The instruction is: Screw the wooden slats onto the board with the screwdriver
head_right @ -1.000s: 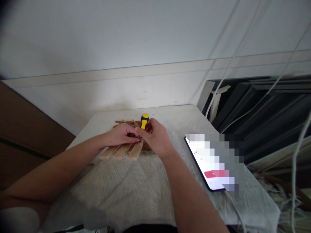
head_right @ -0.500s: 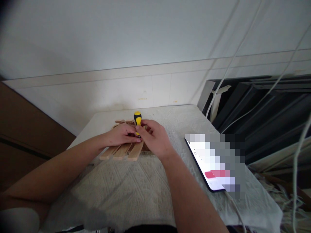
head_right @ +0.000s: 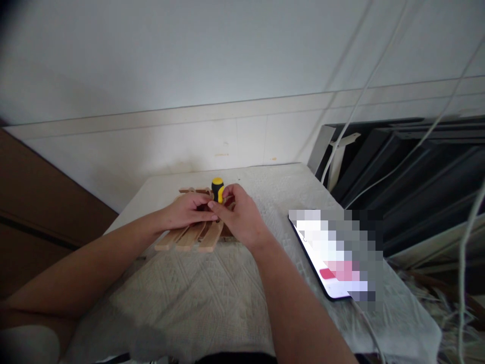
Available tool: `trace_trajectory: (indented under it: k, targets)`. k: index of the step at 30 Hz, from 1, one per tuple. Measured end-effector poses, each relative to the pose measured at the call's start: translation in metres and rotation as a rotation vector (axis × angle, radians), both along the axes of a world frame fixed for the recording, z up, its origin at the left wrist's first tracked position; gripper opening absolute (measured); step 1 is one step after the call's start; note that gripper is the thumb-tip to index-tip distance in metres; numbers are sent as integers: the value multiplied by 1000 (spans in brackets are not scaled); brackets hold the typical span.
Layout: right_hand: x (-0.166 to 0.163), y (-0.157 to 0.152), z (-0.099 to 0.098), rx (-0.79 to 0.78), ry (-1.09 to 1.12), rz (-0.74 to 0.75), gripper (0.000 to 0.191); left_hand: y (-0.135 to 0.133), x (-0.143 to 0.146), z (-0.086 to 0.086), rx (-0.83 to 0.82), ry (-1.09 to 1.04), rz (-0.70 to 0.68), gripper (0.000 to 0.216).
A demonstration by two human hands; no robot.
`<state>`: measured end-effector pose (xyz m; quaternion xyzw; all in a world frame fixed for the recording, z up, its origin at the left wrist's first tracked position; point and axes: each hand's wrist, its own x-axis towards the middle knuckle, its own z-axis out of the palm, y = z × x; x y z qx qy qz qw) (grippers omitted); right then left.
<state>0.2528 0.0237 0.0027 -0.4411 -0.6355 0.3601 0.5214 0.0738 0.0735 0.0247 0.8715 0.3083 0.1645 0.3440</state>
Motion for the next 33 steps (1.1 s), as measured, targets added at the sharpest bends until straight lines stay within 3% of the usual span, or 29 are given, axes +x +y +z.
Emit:
trace_trajectory:
  k: [5, 12, 19, 29, 33]
  targets:
    - [1, -2, 4, 17, -5, 43, 19, 2, 0, -2, 9, 6, -33, 27]
    - [2, -3, 6, 4, -71, -49, 25, 0, 1, 2, -11, 20, -62, 30]
    - [1, 0, 2, 13, -52, 5, 23, 0, 1, 0, -80, -17, -49, 26]
    - [3, -2, 6, 32, 7, 22, 24, 2, 1, -2, 40, 32, -61, 27]
    - [3, -1, 7, 3, -78, -65, 26, 2, 0, -2, 12, 50, -58, 28]
